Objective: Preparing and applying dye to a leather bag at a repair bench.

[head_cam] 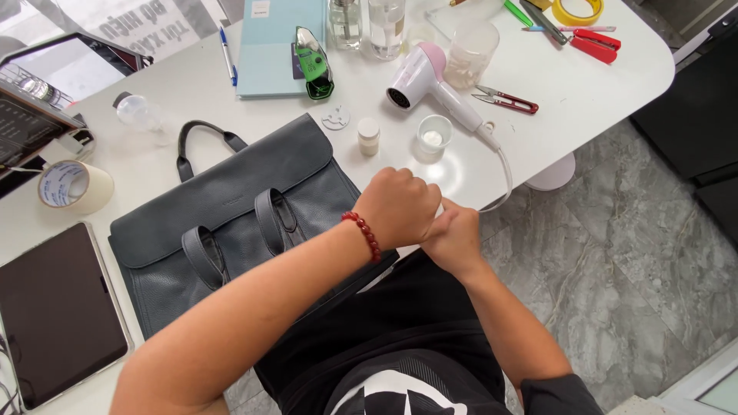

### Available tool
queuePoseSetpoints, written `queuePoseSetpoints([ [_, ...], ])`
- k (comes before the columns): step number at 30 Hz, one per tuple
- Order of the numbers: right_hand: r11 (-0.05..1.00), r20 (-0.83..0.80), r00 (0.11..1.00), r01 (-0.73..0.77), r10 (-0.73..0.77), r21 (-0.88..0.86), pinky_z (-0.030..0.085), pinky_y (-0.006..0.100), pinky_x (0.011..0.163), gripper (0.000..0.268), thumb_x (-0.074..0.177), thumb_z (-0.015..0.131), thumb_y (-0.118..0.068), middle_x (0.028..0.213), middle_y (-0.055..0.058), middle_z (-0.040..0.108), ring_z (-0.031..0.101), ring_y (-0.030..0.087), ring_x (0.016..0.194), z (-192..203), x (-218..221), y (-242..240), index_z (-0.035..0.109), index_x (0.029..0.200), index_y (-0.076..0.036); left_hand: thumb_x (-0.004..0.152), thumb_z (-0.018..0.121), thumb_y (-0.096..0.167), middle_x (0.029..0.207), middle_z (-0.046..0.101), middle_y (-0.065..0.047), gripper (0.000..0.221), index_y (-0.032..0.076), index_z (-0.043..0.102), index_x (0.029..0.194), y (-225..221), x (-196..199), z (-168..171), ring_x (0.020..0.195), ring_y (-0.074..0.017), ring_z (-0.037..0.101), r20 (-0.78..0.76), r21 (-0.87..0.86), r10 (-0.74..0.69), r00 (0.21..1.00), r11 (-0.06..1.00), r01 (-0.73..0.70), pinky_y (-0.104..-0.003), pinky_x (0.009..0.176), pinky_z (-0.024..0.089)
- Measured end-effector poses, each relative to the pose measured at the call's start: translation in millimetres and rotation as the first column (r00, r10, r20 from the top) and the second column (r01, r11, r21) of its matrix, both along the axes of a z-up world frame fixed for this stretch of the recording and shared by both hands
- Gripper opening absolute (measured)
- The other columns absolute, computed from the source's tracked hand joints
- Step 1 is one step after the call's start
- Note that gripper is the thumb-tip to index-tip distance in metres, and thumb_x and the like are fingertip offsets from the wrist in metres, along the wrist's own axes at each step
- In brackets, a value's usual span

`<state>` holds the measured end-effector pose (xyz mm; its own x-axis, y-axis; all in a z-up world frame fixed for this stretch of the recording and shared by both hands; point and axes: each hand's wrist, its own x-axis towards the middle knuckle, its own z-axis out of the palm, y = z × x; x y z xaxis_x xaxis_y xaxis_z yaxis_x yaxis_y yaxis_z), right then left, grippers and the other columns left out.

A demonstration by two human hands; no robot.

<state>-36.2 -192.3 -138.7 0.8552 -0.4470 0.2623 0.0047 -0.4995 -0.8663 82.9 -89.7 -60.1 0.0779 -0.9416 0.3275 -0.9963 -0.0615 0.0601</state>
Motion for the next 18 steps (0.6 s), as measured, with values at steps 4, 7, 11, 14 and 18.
queuePoseSetpoints([
  [4, 0.941, 0.095, 0.971, 0.235, -0.218, -0.242, 0.049, 0.035, 0.055, 0.025, 0.084, 0.077, -0.012, 0.063, 0.012, 0.063, 0.064, 0.025, 0.056, -11, 14, 1, 0.057, 0.073, -0.001, 0.094, 0.055, 0.049, 0.056, 0.066, -0.008, 0.052, 0.013, 0.067, 0.059, -10, -16, -7, 0.049, -0.0249, 0.063, -0.165, 0.138, 0.418, 0.893, 0.906, -0.399, -0.040, 0.049, 0.047],
  [7, 0.930, 0.085, 0.965, 0.263, -0.249, -0.258, 0.048, 0.034, 0.055, 0.028, 0.088, 0.076, -0.012, 0.062, 0.011, 0.061, 0.063, 0.023, 0.057, -7, 17, -2, 0.054, 0.073, -0.001, 0.095, 0.053, 0.057, 0.060, 0.067, -0.010, 0.059, 0.011, 0.068, 0.062, -7, -15, 23, 0.053, -0.0269, 0.063, -0.239, 0.235, 0.498, 0.834, 0.862, -0.448, -0.041, 0.051, 0.049],
  [11, 0.978, -0.055, 0.980, 0.186, -0.192, -0.097, 0.046, 0.033, 0.052, 0.026, 0.083, 0.077, -0.011, 0.058, 0.008, 0.058, 0.055, 0.015, 0.056, 18, 13, -9, 0.055, 0.074, -0.001, 0.095, 0.057, 0.054, 0.072, 0.067, -0.009, 0.051, 0.008, 0.069, 0.076, 11, 11, 50, 0.068, -0.0261, 0.065, -0.230, 0.117, 0.275, 0.934, 0.960, -0.254, -0.040, 0.058, 0.050],
  [14, 0.987, -0.083, 0.997, 0.018, -0.005, 0.158, 0.045, 0.030, 0.054, 0.019, 0.078, 0.078, -0.010, 0.063, 0.001, 0.061, 0.053, 0.008, 0.060, 23, 11, -14, 0.060, 0.076, -0.004, 0.091, 0.064, 0.039, 0.085, 0.064, -0.002, 0.029, 0.010, 0.067, 0.094, 21, 26, 50, 0.083, -0.0210, 0.063, -0.036, -0.045, -0.058, 0.998, 0.997, 0.056, -0.037, 0.063, 0.049],
  [18, 0.917, -0.108, 0.962, -0.200, 0.251, 0.346, 0.045, 0.027, 0.058, 0.021, 0.077, 0.080, -0.009, 0.069, -0.001, 0.061, 0.054, 0.006, 0.064, 14, 7, -16, 0.060, 0.074, -0.003, 0.089, 0.066, 0.037, 0.092, 0.061, 0.004, 0.024, 0.014, 0.064, 0.096, 26, 31, 51, 0.092, -0.0151, 0.060, 0.179, 0.112, -0.200, 0.963, 0.977, 0.182, -0.034, 0.067, 0.046],
])
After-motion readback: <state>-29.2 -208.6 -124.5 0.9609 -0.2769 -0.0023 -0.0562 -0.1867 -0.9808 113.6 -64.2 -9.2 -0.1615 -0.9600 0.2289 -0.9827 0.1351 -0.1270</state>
